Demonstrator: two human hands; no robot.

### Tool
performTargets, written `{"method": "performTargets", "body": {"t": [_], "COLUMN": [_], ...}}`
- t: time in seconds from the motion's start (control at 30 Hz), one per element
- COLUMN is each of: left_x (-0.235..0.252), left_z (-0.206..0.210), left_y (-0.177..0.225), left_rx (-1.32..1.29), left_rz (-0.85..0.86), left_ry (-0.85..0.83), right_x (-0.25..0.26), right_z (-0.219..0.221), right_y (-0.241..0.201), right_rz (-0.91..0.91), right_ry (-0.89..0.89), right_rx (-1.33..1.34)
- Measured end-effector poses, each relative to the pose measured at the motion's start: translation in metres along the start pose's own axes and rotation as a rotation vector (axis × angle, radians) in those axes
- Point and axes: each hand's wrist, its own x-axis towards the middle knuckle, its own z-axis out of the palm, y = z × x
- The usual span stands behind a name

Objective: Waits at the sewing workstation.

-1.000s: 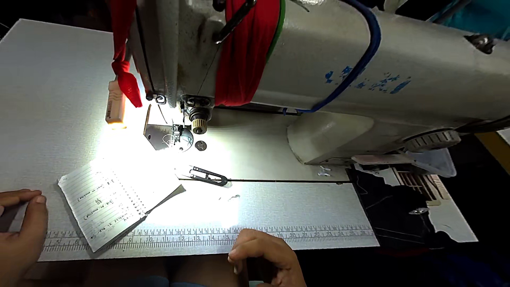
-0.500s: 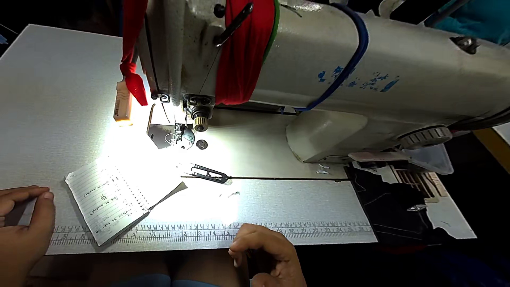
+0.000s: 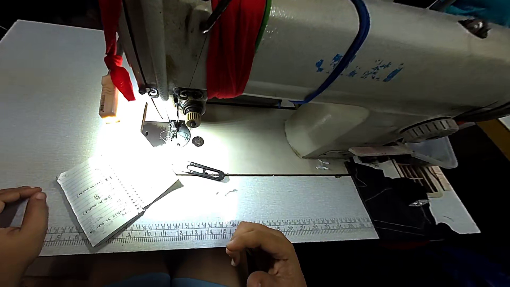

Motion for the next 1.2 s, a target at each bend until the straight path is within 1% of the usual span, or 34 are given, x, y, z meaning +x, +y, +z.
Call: {"method": "performTargets", "body": {"t": [0.33, 0.53, 0.73, 0.87, 1.07, 1.2], "left_x": [-0.001, -0.001, -0.001, 0.002, 0.002, 0.001], "left_z": [-0.002, -0.002, -0.003, -0.003, -0.002, -0.004], "left_y": [0.000, 0.001, 0.001, 0.011, 0.005, 0.005], "left_rx": [0.046, 0.045, 0.065, 0.063, 0.059, 0.069], "left_rz": [-0.029, -0.010, -0.055, -0.089, -0.053, -0.068], "left_ry": [-0.014, -0.025, -0.072, -0.108, -0.071, -0.089], "right_x": [-0.001, 0.000, 0.001, 0.001, 0.001, 0.000], "right_z": [0.001, 0.000, 0.000, 0.000, 0.000, 0.000], "right_y": [0.000, -0.001, -0.001, -0.001, -0.001, 0.000], "right_rz": [0.001, 0.006, 0.011, -0.002, -0.005, -0.011], "right_ry": [0.017, 0.007, 0.005, 0.005, 0.006, 0.001], "right_rx": [0.014, 0.004, -0.008, -0.015, -0.021, -0.022]}}
